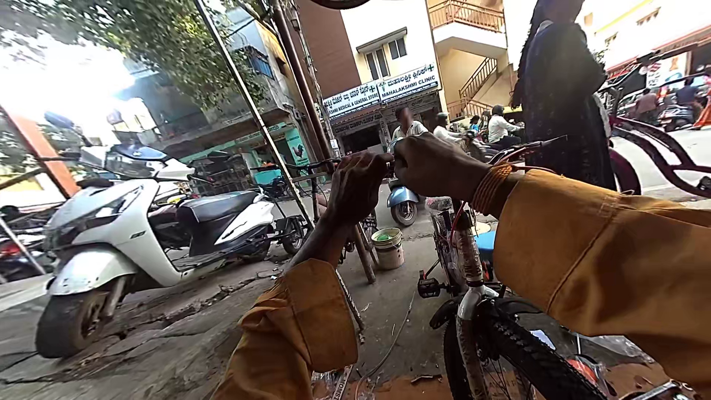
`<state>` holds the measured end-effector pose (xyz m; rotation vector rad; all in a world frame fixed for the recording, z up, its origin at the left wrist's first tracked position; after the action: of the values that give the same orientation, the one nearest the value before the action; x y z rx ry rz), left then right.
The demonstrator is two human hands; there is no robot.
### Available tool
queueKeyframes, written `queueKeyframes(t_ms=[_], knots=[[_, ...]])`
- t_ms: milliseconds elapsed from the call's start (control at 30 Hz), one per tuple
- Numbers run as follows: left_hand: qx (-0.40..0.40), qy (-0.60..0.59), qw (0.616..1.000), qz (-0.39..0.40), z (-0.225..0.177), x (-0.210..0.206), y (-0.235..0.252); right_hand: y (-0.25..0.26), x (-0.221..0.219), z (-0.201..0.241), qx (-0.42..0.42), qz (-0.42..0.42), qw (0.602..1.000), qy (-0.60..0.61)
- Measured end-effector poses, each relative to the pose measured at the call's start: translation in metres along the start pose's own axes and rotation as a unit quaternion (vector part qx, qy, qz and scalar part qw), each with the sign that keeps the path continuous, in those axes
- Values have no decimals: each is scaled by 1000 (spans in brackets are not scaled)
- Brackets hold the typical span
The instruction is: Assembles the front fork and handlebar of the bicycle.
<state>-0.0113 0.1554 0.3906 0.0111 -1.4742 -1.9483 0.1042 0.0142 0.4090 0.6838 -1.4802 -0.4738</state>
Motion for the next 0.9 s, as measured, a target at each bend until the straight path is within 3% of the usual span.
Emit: queueKeyframes(t_ms=[300,467,900], knots=[[18,-23,1000,-10,1,1,-1,-5,0,9,6,-13,994,-104],[-23,9,1000,12,-4,5,-2,-5,10,20,25,-14,995,-92],[-31,52,997,-49,-3,-6,-5,-4,4,13,5,-13,998,-63]])
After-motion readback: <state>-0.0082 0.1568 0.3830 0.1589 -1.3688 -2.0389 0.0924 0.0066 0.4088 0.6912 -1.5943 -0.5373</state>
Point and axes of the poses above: each hand's wrist, its own y-axis towards the middle knuckle, its own x-axis out of the back of the hand, z = x × y, the point moved 3 cm from there along y, towards the middle knuckle, and after that the axes turned 11 degrees about x, right-handed, at the moved point
